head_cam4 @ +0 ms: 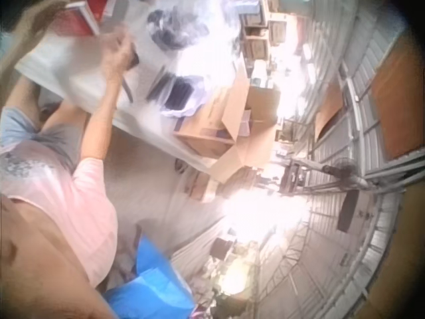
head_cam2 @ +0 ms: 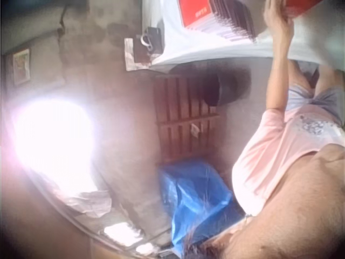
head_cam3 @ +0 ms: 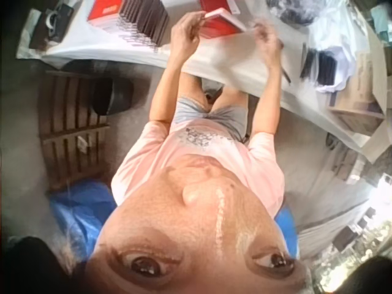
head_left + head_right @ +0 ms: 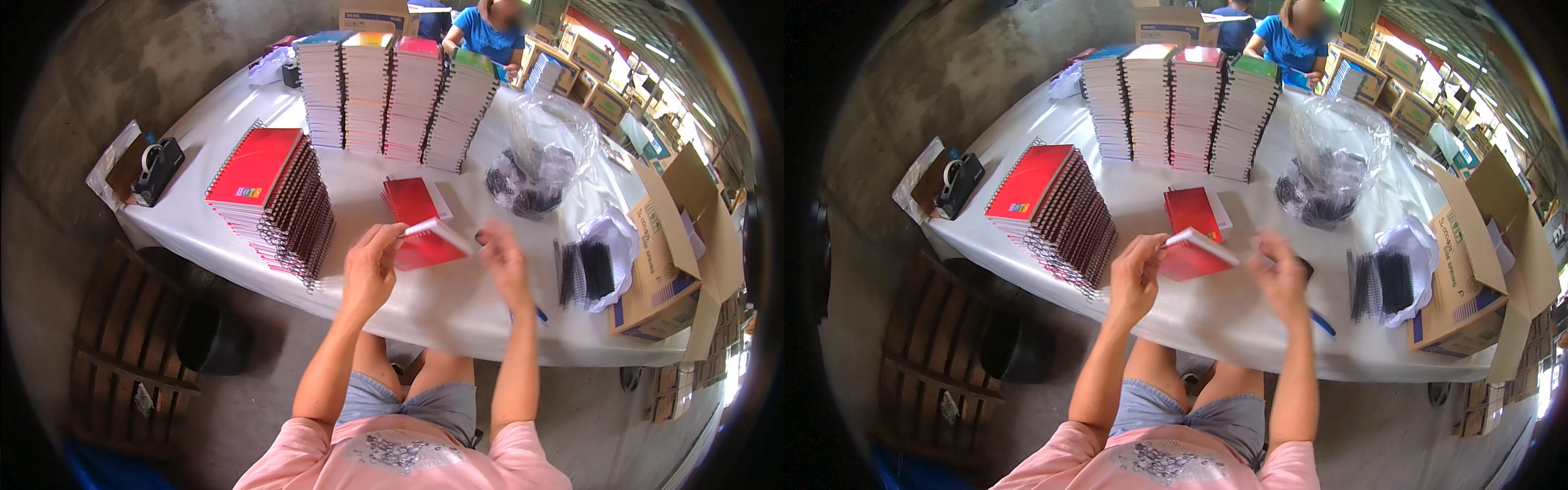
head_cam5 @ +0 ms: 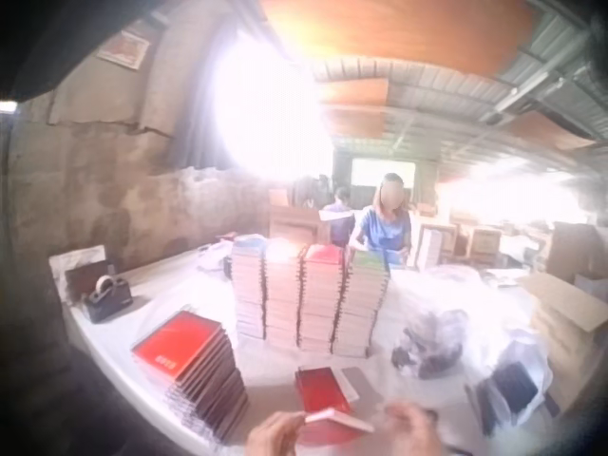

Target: The person attaches wire spirals to red notebooks and uses pliers to trim and secure the ends before stacking them on a table.

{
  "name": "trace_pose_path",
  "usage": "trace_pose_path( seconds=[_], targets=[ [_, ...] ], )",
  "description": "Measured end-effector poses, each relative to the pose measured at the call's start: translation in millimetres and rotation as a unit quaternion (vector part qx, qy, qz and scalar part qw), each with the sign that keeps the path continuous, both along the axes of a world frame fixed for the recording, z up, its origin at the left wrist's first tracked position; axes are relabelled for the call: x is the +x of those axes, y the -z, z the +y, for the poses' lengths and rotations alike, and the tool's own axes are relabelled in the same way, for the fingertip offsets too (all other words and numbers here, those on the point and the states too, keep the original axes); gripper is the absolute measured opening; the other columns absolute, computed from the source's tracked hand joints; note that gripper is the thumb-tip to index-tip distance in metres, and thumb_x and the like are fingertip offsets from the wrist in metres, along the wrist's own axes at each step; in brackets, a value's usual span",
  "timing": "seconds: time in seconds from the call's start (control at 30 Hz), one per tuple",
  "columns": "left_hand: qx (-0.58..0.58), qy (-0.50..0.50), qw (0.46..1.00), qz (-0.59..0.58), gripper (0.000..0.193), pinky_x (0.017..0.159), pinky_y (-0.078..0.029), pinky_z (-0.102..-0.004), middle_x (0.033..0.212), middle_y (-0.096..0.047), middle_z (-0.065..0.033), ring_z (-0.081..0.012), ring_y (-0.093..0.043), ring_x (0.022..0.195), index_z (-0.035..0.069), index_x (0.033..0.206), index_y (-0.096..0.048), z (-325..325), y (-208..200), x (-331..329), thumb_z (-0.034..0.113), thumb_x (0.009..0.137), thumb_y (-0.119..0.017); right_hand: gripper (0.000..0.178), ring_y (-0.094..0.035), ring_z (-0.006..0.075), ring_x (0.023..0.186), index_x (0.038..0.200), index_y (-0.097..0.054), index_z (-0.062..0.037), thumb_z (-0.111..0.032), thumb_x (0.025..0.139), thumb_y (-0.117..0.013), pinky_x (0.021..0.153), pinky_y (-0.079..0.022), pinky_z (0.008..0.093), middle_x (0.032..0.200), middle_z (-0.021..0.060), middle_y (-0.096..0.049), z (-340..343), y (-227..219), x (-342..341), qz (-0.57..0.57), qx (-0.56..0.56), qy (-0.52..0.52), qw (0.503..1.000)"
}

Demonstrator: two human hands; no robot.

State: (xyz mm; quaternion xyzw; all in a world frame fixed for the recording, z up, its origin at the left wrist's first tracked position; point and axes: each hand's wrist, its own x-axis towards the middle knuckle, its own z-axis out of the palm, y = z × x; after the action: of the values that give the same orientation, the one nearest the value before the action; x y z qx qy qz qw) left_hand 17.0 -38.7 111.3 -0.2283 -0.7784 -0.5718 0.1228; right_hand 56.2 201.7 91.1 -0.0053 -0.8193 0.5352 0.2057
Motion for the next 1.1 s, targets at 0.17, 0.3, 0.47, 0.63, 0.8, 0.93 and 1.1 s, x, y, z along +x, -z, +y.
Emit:
trace_pose_path(
  seconds=[0.17, 0.3, 0.47, 0.63, 0.8, 0.93, 1.1],
  targets=[
    [-0.218, 0.027, 0.958, 0.185, 0.031, 0.101, -0.024, -0.0581, 0.092, -0.059, -0.0036, -0.0248, -0.054, 0.104, 0.013, 0.102, -0.062, 0.7, 17.7, 6.0, -0.003, 0.076, -0.055, 0.056, -0.049, 0.0349, 0.115, 0.126, -0.049, -0.0090, -0.035, 0.080, -0.067, 0.093, -0.040, 0.0440, 0.127, 0.0135, -0.050, 137.5, 16.0, 13.2, -0.094, 0.328, 0.367, 0.865],
    [-0.278, -0.004, 0.942, 0.187, 0.032, 0.100, -0.011, -0.0665, 0.104, -0.055, -0.0029, -0.0288, -0.044, 0.117, 0.015, 0.108, -0.060, 16.4, 37.1, 20.4, 0.032, 0.081, -0.061, 0.048, -0.043, 0.0338, 0.120, 0.125, -0.051, -0.0167, -0.037, 0.083, -0.060, 0.088, -0.037, 0.0584, 0.127, 0.0118, -0.047, 164.2, 43.5, 6.8, -0.290, 0.382, 0.381, 0.791],
    [-0.247, -0.136, 0.937, 0.205, 0.058, 0.095, -0.016, -0.0659, 0.099, -0.051, -0.0067, -0.0318, -0.043, 0.113, 0.011, 0.093, -0.058, 39.6, 63.3, 18.1, 0.057, 0.060, -0.071, 0.026, -0.053, 0.0363, 0.105, 0.111, -0.056, -0.0121, -0.022, 0.086, -0.054, 0.082, -0.045, 0.0527, 0.111, 0.0159, -0.057, 190.6, 56.4, 3.5, -0.241, 0.524, 0.323, 0.750],
    [-0.170, -0.164, 0.943, 0.236, 0.060, 0.089, -0.024, -0.0597, 0.104, -0.043, -0.0123, -0.0348, -0.039, 0.105, 0.009, 0.082, -0.054, 42.0, 67.6, 19.1, 0.053, 0.049, -0.076, 0.024, -0.062, 0.0409, 0.086, 0.107, -0.058, -0.0077, -0.016, 0.085, -0.055, 0.074, -0.049, 0.0489, 0.087, 0.0217, -0.064, 168.5, 0.6, 7.8, -0.275, 0.556, 0.295, 0.727],
    [-0.194, -0.200, 0.927, 0.252, 0.061, 0.086, -0.027, -0.0563, 0.112, -0.041, -0.0133, -0.0332, -0.038, 0.100, 0.011, 0.083, -0.053, 43.4, 77.6, 13.4, 0.053, 0.045, -0.074, 0.023, -0.064, 0.0371, 0.081, 0.106, -0.063, -0.0088, -0.014, 0.086, -0.053, 0.075, -0.047, 0.0461, 0.082, 0.0181, -0.066, 177.2, -7.9, 12.4, -0.232, 0.595, 0.248, 0.729],
    [-0.206, -0.199, 0.934, 0.212, 0.058, 0.086, -0.028, -0.0553, 0.115, -0.042, -0.0132, -0.0335, -0.038, 0.103, 0.009, 0.080, -0.053, 48.4, 65.8, 13.9, 0.053, 0.047, -0.073, 0.028, -0.062, 0.0359, 0.084, 0.112, -0.061, -0.0094, -0.010, 0.086, -0.053, 0.076, -0.046, 0.0435, 0.087, 0.0190, -0.064, 177.7, -11.9, 17.0, -0.216, 0.570, 0.290, 0.737],
    [-0.177, -0.188, 0.931, 0.257, 0.054, 0.086, -0.028, -0.0554, 0.111, -0.046, -0.0108, -0.0336, -0.038, 0.109, 0.007, 0.078, -0.052, 41.2, 71.0, 9.3, 0.048, 0.049, -0.073, 0.028, -0.052, 0.0255, 0.079, 0.107, -0.063, -0.0073, 0.002, 0.085, -0.048, 0.074, -0.043, 0.0348, 0.092, 0.0143, -0.058, 64.9, -41.8, 21.3, 0.019, 0.327, 0.121, 0.937]
  ],
)
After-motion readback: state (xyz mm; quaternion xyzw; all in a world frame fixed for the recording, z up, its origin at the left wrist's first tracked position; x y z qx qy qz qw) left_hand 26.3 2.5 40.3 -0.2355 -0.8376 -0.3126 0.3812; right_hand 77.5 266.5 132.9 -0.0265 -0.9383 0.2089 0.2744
